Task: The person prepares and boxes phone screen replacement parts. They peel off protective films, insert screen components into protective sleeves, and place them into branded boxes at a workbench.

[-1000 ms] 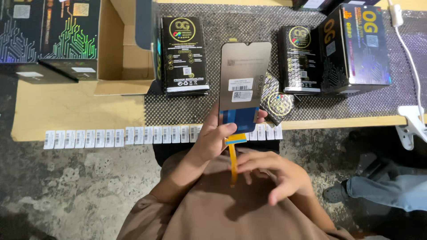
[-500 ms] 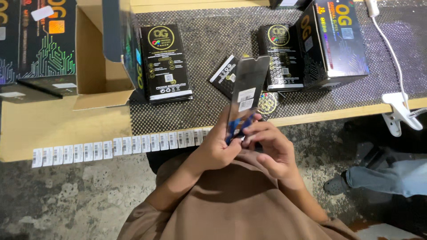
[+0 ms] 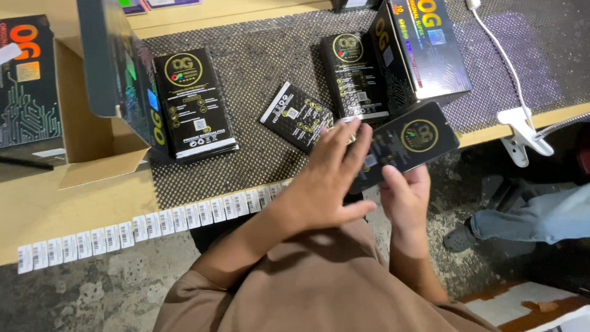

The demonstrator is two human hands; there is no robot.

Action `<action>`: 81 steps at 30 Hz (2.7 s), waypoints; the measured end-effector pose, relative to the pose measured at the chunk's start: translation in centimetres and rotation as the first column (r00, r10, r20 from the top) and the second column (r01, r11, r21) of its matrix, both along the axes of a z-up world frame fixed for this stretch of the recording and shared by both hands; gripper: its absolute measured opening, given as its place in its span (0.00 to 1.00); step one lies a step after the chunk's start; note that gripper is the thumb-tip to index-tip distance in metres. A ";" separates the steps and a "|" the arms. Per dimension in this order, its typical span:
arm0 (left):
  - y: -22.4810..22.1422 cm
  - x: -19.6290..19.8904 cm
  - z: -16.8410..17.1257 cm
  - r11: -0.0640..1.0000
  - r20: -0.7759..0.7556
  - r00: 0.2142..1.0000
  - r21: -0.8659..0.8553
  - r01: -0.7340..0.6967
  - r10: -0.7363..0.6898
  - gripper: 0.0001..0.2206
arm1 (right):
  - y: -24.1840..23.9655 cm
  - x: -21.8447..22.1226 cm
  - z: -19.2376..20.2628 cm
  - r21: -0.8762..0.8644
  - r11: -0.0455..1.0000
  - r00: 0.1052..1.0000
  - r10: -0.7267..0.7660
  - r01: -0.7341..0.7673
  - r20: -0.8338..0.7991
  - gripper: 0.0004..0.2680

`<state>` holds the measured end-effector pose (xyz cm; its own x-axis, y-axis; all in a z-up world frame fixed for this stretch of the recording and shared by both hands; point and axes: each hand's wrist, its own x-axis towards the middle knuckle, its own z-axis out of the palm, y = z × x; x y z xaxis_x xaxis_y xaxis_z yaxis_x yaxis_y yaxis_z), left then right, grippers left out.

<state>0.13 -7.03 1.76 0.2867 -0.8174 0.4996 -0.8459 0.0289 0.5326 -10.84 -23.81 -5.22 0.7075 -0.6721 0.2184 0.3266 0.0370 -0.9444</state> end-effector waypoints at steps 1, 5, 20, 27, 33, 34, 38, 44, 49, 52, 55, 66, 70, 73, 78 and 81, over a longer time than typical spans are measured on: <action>0.1 0.6 0.4 0.992 0.083 0.992 0.082 -0.101 0.094 0.46 | -1.4 -0.3 -1.7 0.082 0.996 0.996 -0.024 0.017 0.085 0.16; 1.0 2.6 1.0 0.840 -0.017 0.966 0.499 -0.215 0.257 0.35 | -6.0 -2.2 -4.8 0.162 0.985 0.984 -0.090 0.065 0.152 0.17; 1.2 2.2 -0.1 0.791 0.288 0.918 0.475 -0.385 0.274 0.51 | -7.5 -3.3 -2.7 0.216 0.970 0.967 -0.152 0.108 0.202 0.12; 1.8 1.0 2.0 0.898 0.201 0.926 0.248 -0.363 0.319 0.49 | -7.7 -3.7 -1.0 0.228 0.965 0.941 -0.192 0.130 0.278 0.17; 1.2 -0.6 1.4 0.934 0.235 0.930 0.152 -0.322 0.282 0.50 | -5.1 -2.2 1.6 0.157 0.979 0.920 -0.176 0.127 0.351 0.20; 1.2 -0.8 1.2 0.939 0.210 0.932 0.117 -0.322 0.294 0.45 | -5.0 -2.0 1.7 0.133 0.982 0.921 -0.173 0.134 0.349 0.19; 1.3 -1.1 1.5 0.940 0.154 0.934 0.071 -0.335 0.321 0.47 | -4.2 -1.5 2.6 0.065 0.990 0.937 -0.142 0.128 0.318 0.18; 1.4 -1.5 1.4 0.939 0.083 0.937 0.036 -0.342 0.338 0.52 | -3.5 0.5 -0.2 -0.053 0.992 0.922 -0.087 0.116 0.377 0.19; 1.3 -1.6 0.9 0.919 0.032 0.920 -0.059 -0.389 0.392 0.52 | -0.7 0.9 -0.5 -0.044 0.999 0.954 0.023 -0.010 0.299 0.15; 1.3 -1.7 0.7 0.901 0.029 0.906 -0.120 -0.417 0.423 0.51 | 0.5 0.9 -0.8 -0.038 0.995 0.962 0.095 -0.088 0.256 0.13; 1.5 -1.5 0.6 0.895 0.010 0.903 -0.145 -0.423 0.429 0.50 | 1.5 1.1 -1.0 -0.036 0.986 0.951 0.167 -0.164 0.262 0.13; 2.1 -0.9 0.7 0.858 -0.029 0.877 -0.192 -0.476 0.480 0.50 | 3.1 0.4 0.9 -0.027 0.971 0.925 0.236 -0.239 0.297 0.20; 2.9 -0.8 1.2 0.856 -0.101 0.859 -0.083 -0.511 0.503 0.50 | 3.9 -0.6 1.9 -0.071 0.901 0.894 0.434 -0.428 0.109 0.30; 3.6 -0.6 1.2 0.882 -0.253 0.854 -0.008 -0.471 0.454 0.52 | 4.9 -0.8 3.0 -0.148 0.827 0.840 0.534 -0.542 -0.093 0.26; 3.8 -0.1 1.1 0.912 -0.532 0.786 -0.059 -0.406 0.316 0.48 | 4.3 0.0 4.1 -0.395 0.787 0.874 0.363 -0.474 -0.324 0.18; 3.6 0.5 0.6 0.902 -0.470 0.828 -0.134 -0.410 0.306 0.44 | 2.9 1.6 5.4 -0.447 0.831 0.935 0.221 -0.330 -0.278 0.20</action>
